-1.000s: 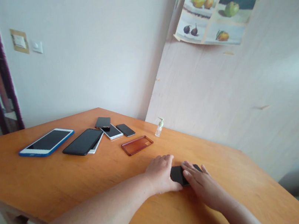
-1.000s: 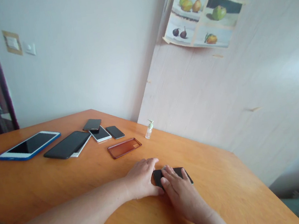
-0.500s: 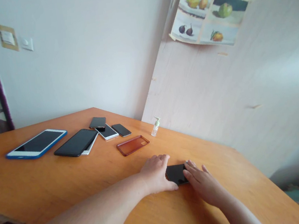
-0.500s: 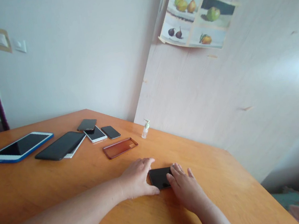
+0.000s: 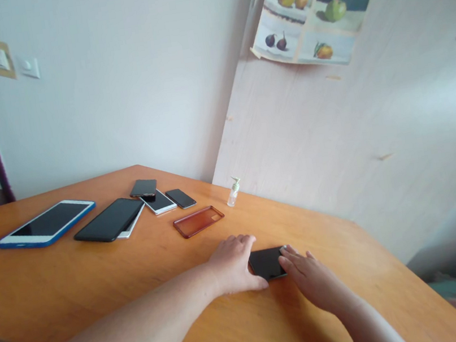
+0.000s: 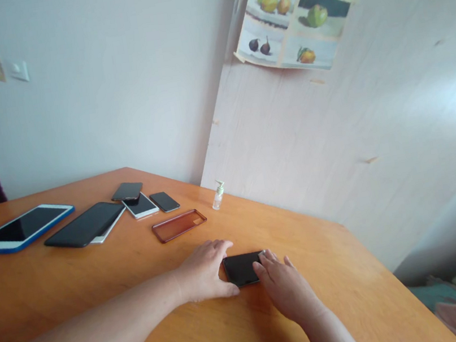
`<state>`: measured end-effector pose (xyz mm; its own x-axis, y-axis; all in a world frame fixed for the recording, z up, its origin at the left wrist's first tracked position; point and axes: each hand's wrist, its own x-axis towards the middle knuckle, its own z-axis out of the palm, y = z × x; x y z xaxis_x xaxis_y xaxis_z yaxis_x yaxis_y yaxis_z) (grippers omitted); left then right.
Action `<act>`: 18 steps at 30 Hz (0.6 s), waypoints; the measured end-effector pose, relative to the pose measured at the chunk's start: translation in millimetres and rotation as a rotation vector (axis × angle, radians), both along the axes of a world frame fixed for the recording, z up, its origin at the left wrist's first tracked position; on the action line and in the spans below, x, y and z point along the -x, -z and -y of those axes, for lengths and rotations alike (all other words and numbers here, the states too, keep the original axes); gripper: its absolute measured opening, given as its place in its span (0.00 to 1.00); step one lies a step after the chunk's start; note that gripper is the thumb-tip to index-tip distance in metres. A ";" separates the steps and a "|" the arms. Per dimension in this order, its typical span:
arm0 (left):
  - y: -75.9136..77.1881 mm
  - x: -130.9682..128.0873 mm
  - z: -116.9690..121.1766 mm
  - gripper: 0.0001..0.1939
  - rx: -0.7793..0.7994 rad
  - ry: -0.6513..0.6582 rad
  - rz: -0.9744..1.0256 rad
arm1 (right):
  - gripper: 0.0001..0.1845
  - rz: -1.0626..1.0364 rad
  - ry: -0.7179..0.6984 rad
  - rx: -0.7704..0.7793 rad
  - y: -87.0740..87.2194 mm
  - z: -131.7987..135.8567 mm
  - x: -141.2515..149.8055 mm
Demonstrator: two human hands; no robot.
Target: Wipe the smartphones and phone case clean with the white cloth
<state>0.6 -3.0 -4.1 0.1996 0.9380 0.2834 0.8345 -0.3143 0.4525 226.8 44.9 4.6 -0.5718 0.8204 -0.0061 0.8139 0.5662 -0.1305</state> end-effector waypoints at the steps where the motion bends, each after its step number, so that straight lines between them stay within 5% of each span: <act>1: 1.2 0.3 -0.4 0.40 -0.009 0.003 -0.006 | 0.28 -0.039 -0.037 0.027 -3.8 8.2 6.1; 6: 6.6 1.5 -2.6 0.34 -0.061 -0.005 -0.023 | 0.29 -0.208 -0.270 0.234 -24.0 46.7 31.9; 13: -1.2 0.9 0.7 0.36 -0.001 -0.001 -0.023 | 0.28 -0.065 0.055 0.040 -11.8 2.2 -5.7; 18: 0.5 0.8 0.0 0.35 -0.019 -0.012 -0.026 | 0.28 -0.097 -0.061 0.084 -20.3 26.0 8.9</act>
